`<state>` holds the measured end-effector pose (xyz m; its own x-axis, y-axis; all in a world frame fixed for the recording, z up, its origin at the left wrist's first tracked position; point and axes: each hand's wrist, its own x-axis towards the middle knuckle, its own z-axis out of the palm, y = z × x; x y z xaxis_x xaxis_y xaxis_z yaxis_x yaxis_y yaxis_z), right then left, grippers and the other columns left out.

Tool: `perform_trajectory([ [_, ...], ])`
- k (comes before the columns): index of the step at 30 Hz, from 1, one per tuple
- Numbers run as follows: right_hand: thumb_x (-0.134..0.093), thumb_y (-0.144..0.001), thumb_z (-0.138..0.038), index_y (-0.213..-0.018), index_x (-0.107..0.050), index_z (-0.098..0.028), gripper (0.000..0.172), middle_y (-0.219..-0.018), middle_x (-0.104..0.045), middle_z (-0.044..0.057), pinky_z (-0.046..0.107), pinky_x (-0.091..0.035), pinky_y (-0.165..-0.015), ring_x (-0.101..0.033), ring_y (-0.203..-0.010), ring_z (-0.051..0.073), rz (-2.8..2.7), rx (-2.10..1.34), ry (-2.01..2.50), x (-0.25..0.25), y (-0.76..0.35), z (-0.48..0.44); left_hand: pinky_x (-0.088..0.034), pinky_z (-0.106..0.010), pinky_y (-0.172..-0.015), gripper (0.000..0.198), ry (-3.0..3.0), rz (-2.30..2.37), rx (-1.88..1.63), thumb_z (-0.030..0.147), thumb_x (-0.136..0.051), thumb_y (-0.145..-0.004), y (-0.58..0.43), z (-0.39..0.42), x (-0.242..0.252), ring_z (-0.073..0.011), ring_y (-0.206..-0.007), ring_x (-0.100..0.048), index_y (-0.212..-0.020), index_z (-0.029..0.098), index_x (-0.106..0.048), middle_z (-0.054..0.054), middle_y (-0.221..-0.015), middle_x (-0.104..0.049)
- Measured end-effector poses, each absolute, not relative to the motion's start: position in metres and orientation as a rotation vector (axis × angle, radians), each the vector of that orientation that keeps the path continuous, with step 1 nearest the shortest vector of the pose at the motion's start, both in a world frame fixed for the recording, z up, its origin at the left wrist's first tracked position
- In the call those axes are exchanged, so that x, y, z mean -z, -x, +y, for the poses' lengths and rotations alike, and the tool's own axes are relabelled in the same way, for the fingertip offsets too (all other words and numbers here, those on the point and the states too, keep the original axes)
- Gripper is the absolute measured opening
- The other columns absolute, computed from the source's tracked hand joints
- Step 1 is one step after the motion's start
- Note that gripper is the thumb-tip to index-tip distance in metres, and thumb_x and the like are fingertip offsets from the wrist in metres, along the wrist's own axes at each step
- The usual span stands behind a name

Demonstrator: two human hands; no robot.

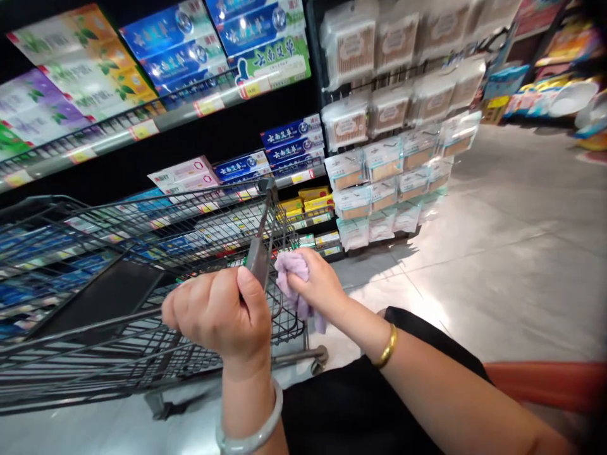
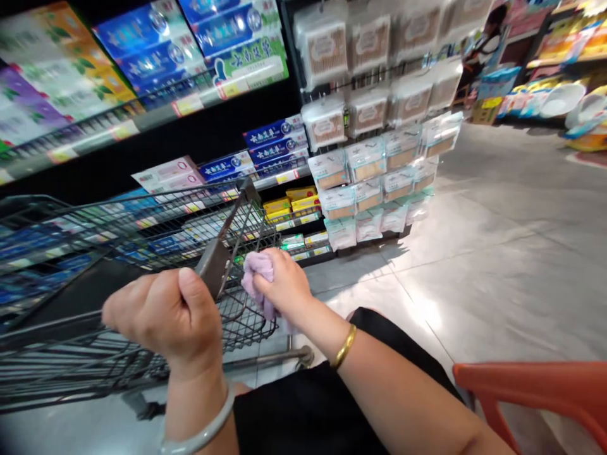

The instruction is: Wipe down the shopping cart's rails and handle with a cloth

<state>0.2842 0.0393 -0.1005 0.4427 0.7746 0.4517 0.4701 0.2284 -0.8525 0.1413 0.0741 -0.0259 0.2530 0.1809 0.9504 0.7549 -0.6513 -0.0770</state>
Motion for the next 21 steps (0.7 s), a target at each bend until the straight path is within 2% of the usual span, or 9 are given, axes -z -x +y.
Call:
perform_trajectory([
  [2,-0.061,-0.080,-0.023,-0.111,-0.062,-0.026,0.031,-0.111,-0.068,0.004,0.040,-0.053,-0.096,-0.065,-0.106,0.021,-1.133,-0.264,1.337,0.100,-0.281,0.037,-0.029,-0.040,-0.076,0.022,2.003,-0.846,1.394,0.029,-0.053,-0.093,-0.141,0.074,0.026,-0.0207,-0.071,-0.046,-0.071,0.023,-0.053,-0.003,-0.067,-0.054],
  [6,-0.067,-0.078,-0.027,-0.120,-0.058,-0.026,0.043,-0.117,-0.065,0.005,0.036,-0.053,-0.100,-0.063,-0.112,0.020,-1.260,-0.093,1.060,0.096,-0.271,0.030,-0.029,-0.040,-0.076,0.024,1.991,-0.837,1.397,0.031,-0.051,-0.094,-0.141,0.076,0.028,-0.0209,-0.071,-0.046,-0.072,0.023,-0.052,-0.003,-0.067,-0.052],
  [8,-0.067,-0.079,-0.027,-0.121,-0.058,-0.026,0.043,-0.120,-0.065,0.006,0.037,-0.052,-0.101,-0.062,-0.114,0.021,-1.289,-0.127,1.144,0.099,-0.273,0.032,-0.029,-0.040,-0.076,0.024,1.986,-0.846,1.398,0.031,-0.050,-0.095,-0.140,0.076,0.029,-0.0209,-0.071,-0.046,-0.073,0.023,-0.053,-0.003,-0.068,-0.051],
  [12,-0.061,-0.083,-0.027,-0.112,-0.061,-0.026,0.028,-0.111,-0.067,0.003,0.040,-0.052,-0.095,-0.064,-0.105,0.022,-1.149,-0.355,1.502,0.108,-0.286,0.046,-0.029,-0.040,-0.076,0.024,1.995,-0.884,1.363,0.033,-0.049,-0.095,-0.139,0.075,0.029,-0.0216,-0.073,-0.046,-0.073,0.023,-0.054,-0.003,-0.069,-0.051],
  [14,-0.059,-0.083,-0.026,-0.107,-0.061,-0.025,0.024,-0.107,-0.068,0.003,0.040,-0.052,-0.094,-0.064,-0.103,0.022,-1.077,-0.379,1.536,0.107,-0.288,0.046,-0.029,-0.040,-0.076,0.025,2.003,-0.892,1.354,0.034,-0.049,-0.095,-0.139,0.074,0.028,-0.0216,-0.073,-0.046,-0.073,0.023,-0.054,-0.003,-0.069,-0.051],
  [19,-0.065,-0.080,-0.027,-0.119,-0.059,-0.026,0.040,-0.117,-0.066,0.003,0.035,-0.051,-0.100,-0.062,-0.113,0.020,-1.273,-0.217,1.231,0.098,-0.279,0.033,-0.031,-0.041,-0.077,0.024,2.010,-0.898,1.339,0.033,-0.048,-0.096,-0.138,0.073,0.028,-0.0228,-0.074,-0.050,-0.075,0.023,-0.055,-0.004,-0.070,-0.055],
  [21,-0.066,-0.081,-0.028,-0.122,-0.059,-0.025,0.042,-0.121,-0.065,0.005,0.037,-0.051,-0.101,-0.061,-0.115,0.021,-1.303,-0.220,1.288,0.100,-0.279,0.034,-0.031,-0.042,-0.077,0.024,2.011,-0.894,1.353,0.033,-0.047,-0.096,-0.138,0.073,0.029,-0.0233,-0.075,-0.051,-0.076,0.024,-0.056,-0.005,-0.071,-0.056],
])
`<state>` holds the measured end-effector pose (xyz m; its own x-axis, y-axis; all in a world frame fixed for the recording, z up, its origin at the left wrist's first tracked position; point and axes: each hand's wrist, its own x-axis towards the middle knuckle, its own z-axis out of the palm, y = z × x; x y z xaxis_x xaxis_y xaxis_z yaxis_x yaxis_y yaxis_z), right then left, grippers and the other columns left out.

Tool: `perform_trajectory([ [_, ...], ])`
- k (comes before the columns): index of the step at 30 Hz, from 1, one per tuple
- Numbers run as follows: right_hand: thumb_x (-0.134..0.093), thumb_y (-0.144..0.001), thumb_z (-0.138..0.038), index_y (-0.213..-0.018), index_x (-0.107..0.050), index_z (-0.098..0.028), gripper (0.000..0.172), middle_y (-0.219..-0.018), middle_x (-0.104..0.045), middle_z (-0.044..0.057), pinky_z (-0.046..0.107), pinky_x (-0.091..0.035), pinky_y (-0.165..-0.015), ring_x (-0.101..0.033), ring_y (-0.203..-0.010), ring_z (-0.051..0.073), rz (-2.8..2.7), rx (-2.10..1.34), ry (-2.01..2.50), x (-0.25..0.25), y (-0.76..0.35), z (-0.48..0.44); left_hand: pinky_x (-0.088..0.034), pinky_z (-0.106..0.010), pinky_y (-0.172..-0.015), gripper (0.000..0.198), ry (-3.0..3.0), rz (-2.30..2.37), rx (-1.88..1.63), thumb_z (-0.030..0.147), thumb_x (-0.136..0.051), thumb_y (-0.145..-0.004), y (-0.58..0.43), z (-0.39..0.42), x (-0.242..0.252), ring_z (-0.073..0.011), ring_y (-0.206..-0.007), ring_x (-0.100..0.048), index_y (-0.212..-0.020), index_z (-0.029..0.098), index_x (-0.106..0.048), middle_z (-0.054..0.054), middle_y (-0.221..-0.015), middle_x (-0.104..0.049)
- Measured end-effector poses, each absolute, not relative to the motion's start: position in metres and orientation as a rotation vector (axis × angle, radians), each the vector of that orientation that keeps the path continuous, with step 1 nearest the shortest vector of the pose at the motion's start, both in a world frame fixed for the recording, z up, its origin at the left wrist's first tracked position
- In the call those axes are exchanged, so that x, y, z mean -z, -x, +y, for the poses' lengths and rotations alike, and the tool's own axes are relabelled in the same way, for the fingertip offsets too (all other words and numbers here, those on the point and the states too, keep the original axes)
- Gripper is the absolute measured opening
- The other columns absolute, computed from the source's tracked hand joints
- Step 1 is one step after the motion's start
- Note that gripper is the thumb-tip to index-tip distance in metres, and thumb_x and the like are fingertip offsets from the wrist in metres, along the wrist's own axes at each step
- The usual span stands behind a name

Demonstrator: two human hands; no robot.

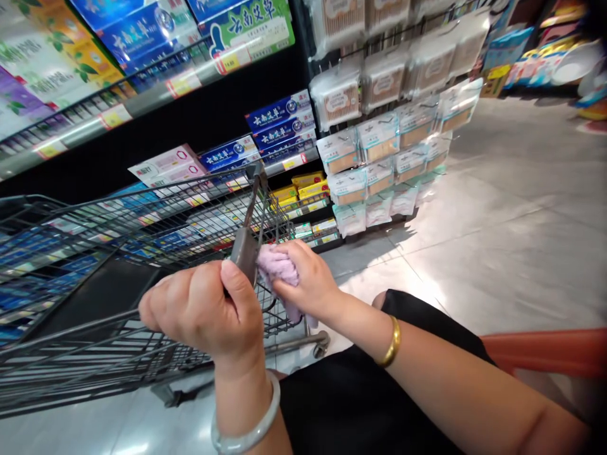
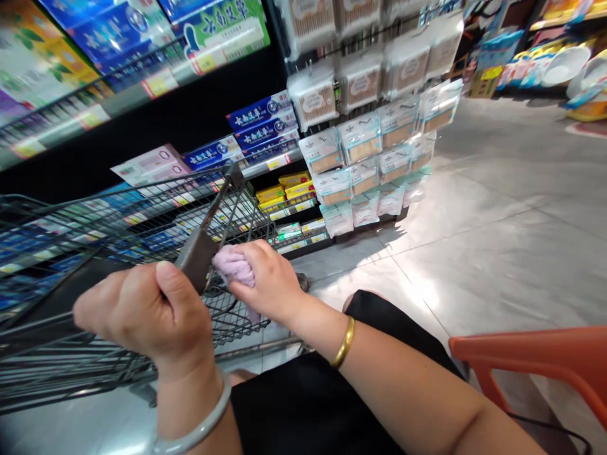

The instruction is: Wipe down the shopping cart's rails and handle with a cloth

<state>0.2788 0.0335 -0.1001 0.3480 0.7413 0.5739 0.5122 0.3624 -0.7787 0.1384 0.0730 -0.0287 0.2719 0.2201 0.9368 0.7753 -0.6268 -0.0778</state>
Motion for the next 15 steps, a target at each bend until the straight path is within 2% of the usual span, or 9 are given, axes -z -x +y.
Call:
perform_trajectory([
  [4,-0.061,-0.083,-0.026,-0.117,-0.060,-0.025,0.034,-0.119,-0.066,0.006,0.042,-0.052,-0.099,-0.063,-0.112,0.023,-1.160,-0.287,1.516,0.104,-0.280,0.035,-0.031,-0.042,-0.076,0.023,2.006,-0.881,1.364,0.033,-0.048,-0.096,-0.138,0.074,0.029,-0.0233,-0.076,-0.052,-0.077,0.024,-0.057,-0.005,-0.072,-0.057],
  [8,-0.066,-0.080,-0.029,-0.121,-0.057,-0.027,0.041,-0.120,-0.066,0.005,0.036,-0.053,-0.101,-0.063,-0.115,0.021,-1.297,-0.162,1.213,0.098,-0.269,0.024,-0.030,-0.042,-0.075,0.021,1.989,-0.865,1.340,0.031,-0.049,-0.095,-0.137,0.076,0.031,-0.0228,-0.074,-0.049,-0.076,0.024,-0.053,-0.005,-0.071,-0.055],
  [10,-0.067,-0.081,-0.032,-0.122,-0.056,-0.026,0.044,-0.121,-0.065,0.006,0.036,-0.053,-0.100,-0.063,-0.115,0.021,-1.366,-0.131,1.204,0.097,-0.267,0.020,-0.029,-0.042,-0.075,0.021,1.972,-0.876,1.351,0.031,-0.049,-0.095,-0.136,0.077,0.032,-0.0235,-0.076,-0.049,-0.075,0.024,-0.052,-0.005,-0.072,-0.055],
  [15,-0.062,-0.089,-0.039,-0.126,-0.057,-0.023,0.041,-0.121,-0.066,0.010,0.042,-0.055,-0.085,-0.067,-0.101,0.027,-1.350,-0.218,1.687,0.103,-0.281,0.028,-0.030,-0.042,-0.078,0.021,1.994,-0.897,1.379,0.034,-0.051,-0.094,-0.135,0.081,0.035,-0.0245,-0.079,-0.048,-0.075,0.024,-0.053,-0.005,-0.073,-0.053],
])
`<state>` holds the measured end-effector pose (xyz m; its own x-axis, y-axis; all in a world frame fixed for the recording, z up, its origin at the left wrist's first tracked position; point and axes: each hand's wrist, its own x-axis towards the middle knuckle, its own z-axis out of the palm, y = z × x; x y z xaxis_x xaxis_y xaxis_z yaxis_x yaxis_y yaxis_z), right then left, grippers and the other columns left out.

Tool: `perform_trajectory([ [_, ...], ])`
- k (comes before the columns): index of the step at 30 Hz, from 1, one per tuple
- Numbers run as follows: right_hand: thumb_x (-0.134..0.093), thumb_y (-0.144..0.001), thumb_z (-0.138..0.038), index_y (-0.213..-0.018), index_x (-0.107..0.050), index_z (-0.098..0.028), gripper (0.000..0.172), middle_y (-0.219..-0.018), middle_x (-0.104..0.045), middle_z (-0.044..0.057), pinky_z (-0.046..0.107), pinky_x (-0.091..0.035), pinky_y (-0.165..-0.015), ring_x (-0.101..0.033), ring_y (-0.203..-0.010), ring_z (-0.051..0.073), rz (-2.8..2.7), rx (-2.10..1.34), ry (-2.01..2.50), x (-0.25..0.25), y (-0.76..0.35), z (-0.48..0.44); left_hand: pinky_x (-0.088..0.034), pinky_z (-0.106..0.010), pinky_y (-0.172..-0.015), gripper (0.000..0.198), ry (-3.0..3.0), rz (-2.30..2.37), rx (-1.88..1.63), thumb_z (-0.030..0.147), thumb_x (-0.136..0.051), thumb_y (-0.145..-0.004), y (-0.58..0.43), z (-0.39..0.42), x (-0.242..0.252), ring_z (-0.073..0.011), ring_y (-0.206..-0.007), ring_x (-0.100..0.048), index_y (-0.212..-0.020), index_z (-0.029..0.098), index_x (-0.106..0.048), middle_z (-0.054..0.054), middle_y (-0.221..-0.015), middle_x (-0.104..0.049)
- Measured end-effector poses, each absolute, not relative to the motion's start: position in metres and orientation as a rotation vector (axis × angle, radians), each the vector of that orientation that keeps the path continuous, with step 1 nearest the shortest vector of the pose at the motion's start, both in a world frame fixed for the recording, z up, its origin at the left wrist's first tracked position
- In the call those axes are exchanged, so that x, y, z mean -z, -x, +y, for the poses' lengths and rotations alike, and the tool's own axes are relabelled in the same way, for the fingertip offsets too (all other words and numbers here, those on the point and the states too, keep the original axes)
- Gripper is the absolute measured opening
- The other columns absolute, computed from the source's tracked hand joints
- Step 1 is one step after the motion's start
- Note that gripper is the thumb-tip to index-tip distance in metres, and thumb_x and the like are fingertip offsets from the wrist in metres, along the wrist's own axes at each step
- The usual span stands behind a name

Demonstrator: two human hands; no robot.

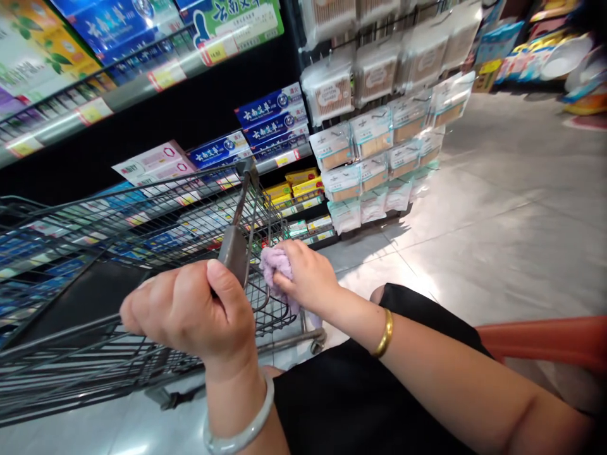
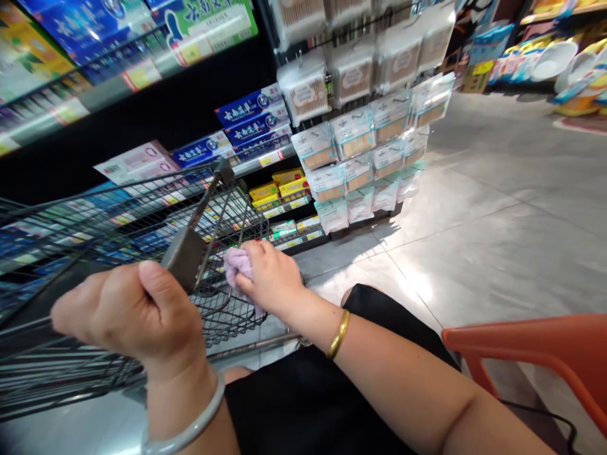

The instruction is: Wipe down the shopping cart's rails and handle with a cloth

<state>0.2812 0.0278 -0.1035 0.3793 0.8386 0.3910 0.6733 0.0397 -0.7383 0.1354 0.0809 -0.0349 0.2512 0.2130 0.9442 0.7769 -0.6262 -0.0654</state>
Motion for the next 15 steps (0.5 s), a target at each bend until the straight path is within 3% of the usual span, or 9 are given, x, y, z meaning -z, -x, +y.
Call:
perform_trajectory([
  [3,-0.061,-0.089,-0.037,-0.124,-0.057,-0.023,0.038,-0.119,-0.066,0.010,0.042,-0.055,-0.087,-0.067,-0.102,0.026,-1.325,-0.217,1.677,0.1017,-0.2839,0.0257,-0.030,-0.043,-0.080,0.019,2.005,-0.912,1.389,0.034,-0.053,-0.093,-0.1357,0.0814,0.0359,-0.0248,-0.081,-0.049,-0.077,0.025,-0.054,-0.005,-0.074,-0.053],
  [7,-0.067,-0.083,-0.033,-0.124,-0.056,-0.026,0.043,-0.121,-0.066,0.005,0.036,-0.053,-0.097,-0.063,-0.114,0.022,-1.430,-0.158,1.334,0.0990,-0.2781,0.0191,-0.029,-0.042,-0.080,0.020,1.975,-0.925,1.398,0.033,-0.051,-0.094,-0.1364,0.0817,0.0370,-0.0247,-0.083,-0.049,-0.076,0.025,-0.052,-0.004,-0.074,-0.052],
  [12,-0.064,-0.086,-0.034,-0.122,-0.058,-0.025,0.038,-0.119,-0.067,0.006,0.039,-0.054,-0.093,-0.065,-0.108,0.024,-1.327,-0.280,1.567,0.1043,-0.2805,0.0248,-0.031,-0.043,-0.079,0.022,1.945,-0.912,1.389,0.035,-0.049,-0.095,-0.1369,0.0827,0.0377,-0.0256,-0.085,-0.051,-0.076,0.025,-0.051,-0.005,-0.076,-0.052],
  [15,-0.065,-0.084,-0.033,-0.121,-0.057,-0.026,0.038,-0.118,-0.067,0.005,0.038,-0.053,-0.097,-0.064,-0.111,0.023,-1.339,-0.250,1.463,0.1010,-0.2774,0.0198,-0.033,-0.044,-0.079,0.022,1.951,-0.920,1.358,0.035,-0.049,-0.095,-0.1352,0.0835,0.0379,-0.0254,-0.085,-0.051,-0.076,0.025,-0.051,-0.006,-0.076,-0.054],
])
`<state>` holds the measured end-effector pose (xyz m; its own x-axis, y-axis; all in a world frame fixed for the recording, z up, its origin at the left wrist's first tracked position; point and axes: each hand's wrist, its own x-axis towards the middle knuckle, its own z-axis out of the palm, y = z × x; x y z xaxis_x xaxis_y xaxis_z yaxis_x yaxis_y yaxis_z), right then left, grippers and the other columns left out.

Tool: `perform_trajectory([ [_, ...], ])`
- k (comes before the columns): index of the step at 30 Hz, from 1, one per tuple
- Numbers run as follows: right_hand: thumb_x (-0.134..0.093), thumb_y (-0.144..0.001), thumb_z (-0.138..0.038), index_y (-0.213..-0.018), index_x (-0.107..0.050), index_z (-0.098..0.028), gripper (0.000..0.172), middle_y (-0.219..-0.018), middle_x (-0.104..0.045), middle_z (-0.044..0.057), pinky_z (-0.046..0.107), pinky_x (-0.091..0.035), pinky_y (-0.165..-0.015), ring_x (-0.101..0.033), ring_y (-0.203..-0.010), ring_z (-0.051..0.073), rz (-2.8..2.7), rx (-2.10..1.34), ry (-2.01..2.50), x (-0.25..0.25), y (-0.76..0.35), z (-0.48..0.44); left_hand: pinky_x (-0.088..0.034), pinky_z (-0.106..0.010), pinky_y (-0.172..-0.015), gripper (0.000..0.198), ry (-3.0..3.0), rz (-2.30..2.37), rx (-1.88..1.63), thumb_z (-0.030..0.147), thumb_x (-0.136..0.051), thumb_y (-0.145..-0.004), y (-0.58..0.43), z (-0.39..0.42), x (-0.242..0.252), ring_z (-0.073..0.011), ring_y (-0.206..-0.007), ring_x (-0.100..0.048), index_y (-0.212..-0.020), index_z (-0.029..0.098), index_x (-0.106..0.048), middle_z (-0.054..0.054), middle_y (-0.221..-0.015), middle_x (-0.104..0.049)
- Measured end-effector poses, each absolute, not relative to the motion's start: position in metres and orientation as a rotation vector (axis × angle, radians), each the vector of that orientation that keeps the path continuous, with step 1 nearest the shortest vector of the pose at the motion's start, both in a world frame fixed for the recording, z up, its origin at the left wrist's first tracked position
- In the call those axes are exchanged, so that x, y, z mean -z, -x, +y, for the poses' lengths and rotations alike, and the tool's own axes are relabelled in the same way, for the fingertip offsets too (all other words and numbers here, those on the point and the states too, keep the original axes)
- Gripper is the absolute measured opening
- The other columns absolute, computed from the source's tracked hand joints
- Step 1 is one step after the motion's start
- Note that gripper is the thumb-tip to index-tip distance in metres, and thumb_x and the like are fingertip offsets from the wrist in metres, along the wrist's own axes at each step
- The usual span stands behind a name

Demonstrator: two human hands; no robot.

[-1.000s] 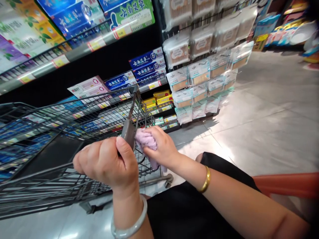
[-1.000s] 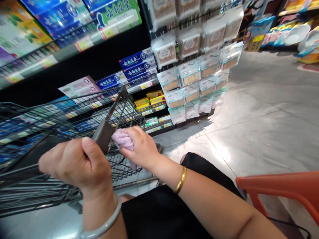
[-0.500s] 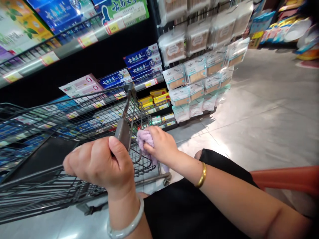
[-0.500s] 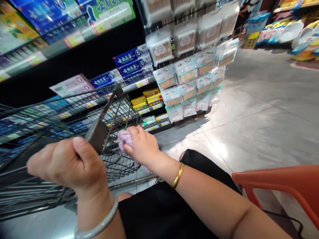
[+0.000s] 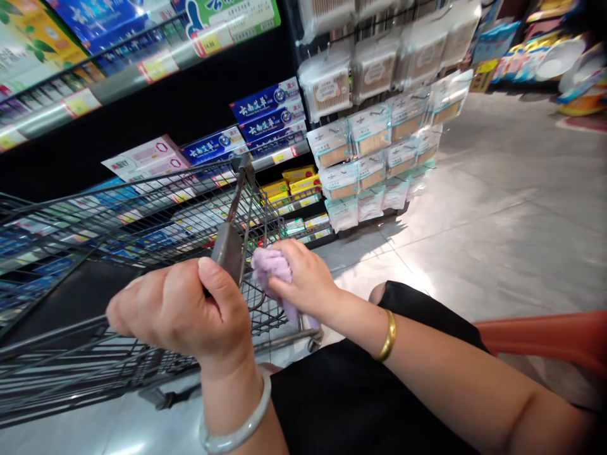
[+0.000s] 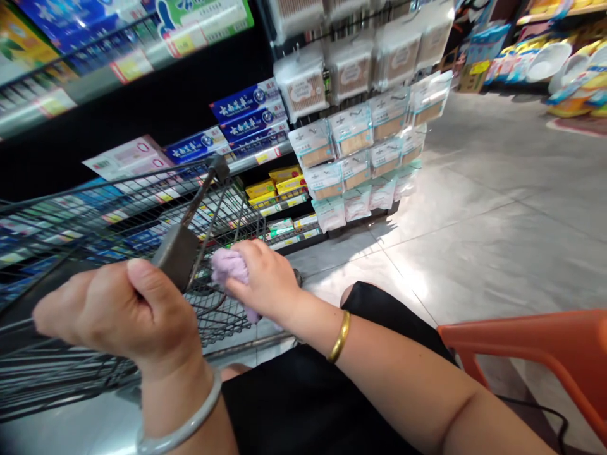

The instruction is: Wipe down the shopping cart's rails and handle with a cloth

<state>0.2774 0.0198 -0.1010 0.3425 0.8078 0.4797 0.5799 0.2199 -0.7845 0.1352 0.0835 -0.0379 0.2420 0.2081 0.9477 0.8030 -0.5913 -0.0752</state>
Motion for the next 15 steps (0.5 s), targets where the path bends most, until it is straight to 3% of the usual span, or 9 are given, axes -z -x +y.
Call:
perform_trajectory([
  [4,-0.067,-0.083,-0.036,-0.124,-0.056,-0.026,0.044,-0.123,-0.065,0.005,0.034,-0.054,-0.098,-0.063,-0.115,0.021,-1.505,-0.176,1.235,0.098,-0.274,0.013,-0.034,-0.045,-0.078,0.023,1.946,-0.950,1.320,0.035,-0.047,-0.096,-0.133,0.085,0.039,-0.0243,-0.083,-0.052,-0.076,0.024,-0.050,-0.005,-0.077,-0.054],
  [10,-0.064,-0.088,-0.037,-0.121,-0.059,-0.025,0.035,-0.116,-0.066,0.008,0.039,-0.055,-0.086,-0.067,-0.098,0.024,-1.337,-0.249,1.722,0.108,-0.289,0.025,-0.034,-0.046,-0.078,0.024,1.934,-0.937,1.331,0.037,-0.047,-0.096,-0.135,0.083,0.038,-0.0261,-0.085,-0.054,-0.075,0.025,-0.050,-0.006,-0.076,-0.056],
  [15,-0.068,-0.082,-0.035,-0.125,-0.056,-0.028,0.044,-0.123,-0.064,0.005,0.036,-0.054,-0.095,-0.063,-0.115,0.023,-1.486,-0.178,1.372,0.103,-0.277,0.013,-0.034,-0.045,-0.077,0.025,1.936,-0.955,1.330,0.036,-0.046,-0.096,-0.136,0.082,0.038,-0.0255,-0.085,-0.053,-0.075,0.024,-0.050,-0.006,-0.077,-0.056],
])
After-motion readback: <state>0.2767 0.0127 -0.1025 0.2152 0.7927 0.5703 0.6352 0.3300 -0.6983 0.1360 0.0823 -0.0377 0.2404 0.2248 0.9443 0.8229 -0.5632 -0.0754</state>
